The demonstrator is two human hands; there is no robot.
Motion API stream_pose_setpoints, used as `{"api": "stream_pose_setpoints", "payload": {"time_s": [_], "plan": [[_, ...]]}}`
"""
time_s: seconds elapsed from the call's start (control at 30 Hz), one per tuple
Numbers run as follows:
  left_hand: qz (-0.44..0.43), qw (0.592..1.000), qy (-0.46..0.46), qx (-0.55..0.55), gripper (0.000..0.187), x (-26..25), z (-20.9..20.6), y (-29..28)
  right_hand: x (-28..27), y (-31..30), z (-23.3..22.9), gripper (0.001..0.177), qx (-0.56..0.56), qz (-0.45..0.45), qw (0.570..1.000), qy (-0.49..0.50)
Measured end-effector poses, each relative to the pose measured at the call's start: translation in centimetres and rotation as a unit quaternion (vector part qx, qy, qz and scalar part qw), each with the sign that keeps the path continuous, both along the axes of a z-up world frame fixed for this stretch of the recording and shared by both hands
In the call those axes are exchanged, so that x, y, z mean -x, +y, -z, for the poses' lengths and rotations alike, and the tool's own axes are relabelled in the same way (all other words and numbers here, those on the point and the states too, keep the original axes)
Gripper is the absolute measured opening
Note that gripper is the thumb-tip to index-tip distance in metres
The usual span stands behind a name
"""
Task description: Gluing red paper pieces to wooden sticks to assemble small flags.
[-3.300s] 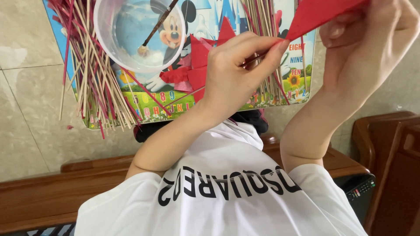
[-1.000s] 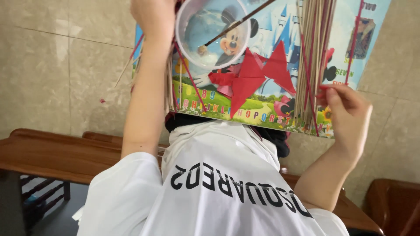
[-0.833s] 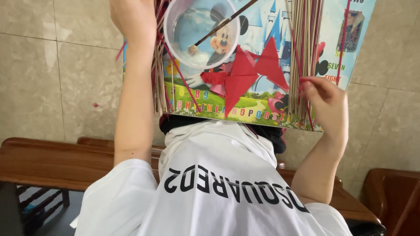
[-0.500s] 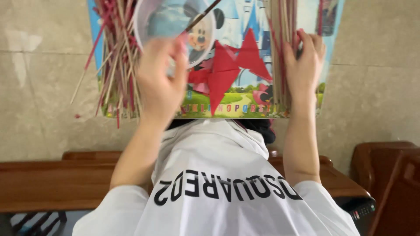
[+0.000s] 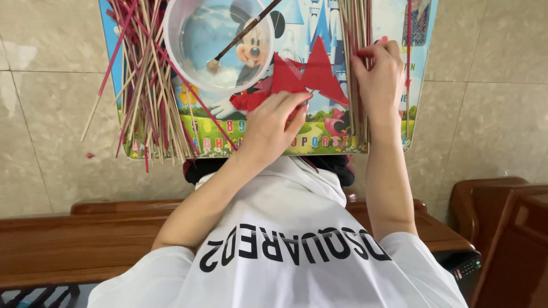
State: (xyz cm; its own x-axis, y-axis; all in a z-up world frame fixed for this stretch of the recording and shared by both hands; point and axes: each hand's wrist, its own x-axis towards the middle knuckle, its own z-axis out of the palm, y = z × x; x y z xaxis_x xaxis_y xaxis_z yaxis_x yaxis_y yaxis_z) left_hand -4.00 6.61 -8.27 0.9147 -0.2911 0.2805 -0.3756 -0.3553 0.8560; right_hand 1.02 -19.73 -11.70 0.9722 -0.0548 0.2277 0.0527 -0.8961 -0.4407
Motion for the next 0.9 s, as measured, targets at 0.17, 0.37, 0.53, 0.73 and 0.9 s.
{"api": "stream_pose_setpoints", "payload": {"time_s": [0.17,0.37,0.53,0.73,0.9], "plan": [[0.015,0.997,0.07,0.014,0.021,0.9,-0.1,-0.1,0.2,-1.3,0.2,0.019,-0.159,0.106,0.98,0.047],[0.015,0.979,0.17,0.114,0.02,-0.7,-1.6,-2.4,3.5,1.2,-5.7,0.011,-0.329,0.068,0.938,0.088],[0.01,0.964,0.143,0.225,0.019,-1.7,-1.5,-2.6,4.9,4.2,-8.0,0.01,-0.406,-0.067,0.901,0.137],[-0.068,0.875,0.137,0.46,0.021,-1.1,-4.3,8.1,-3.0,7.2,-5.4,0.019,-0.451,-0.101,0.868,0.183],[-0.262,0.827,-0.161,0.471,0.022,0.7,-10.0,15.4,-7.3,9.4,-3.4,0.016,-0.524,-0.164,0.822,0.151]]}}
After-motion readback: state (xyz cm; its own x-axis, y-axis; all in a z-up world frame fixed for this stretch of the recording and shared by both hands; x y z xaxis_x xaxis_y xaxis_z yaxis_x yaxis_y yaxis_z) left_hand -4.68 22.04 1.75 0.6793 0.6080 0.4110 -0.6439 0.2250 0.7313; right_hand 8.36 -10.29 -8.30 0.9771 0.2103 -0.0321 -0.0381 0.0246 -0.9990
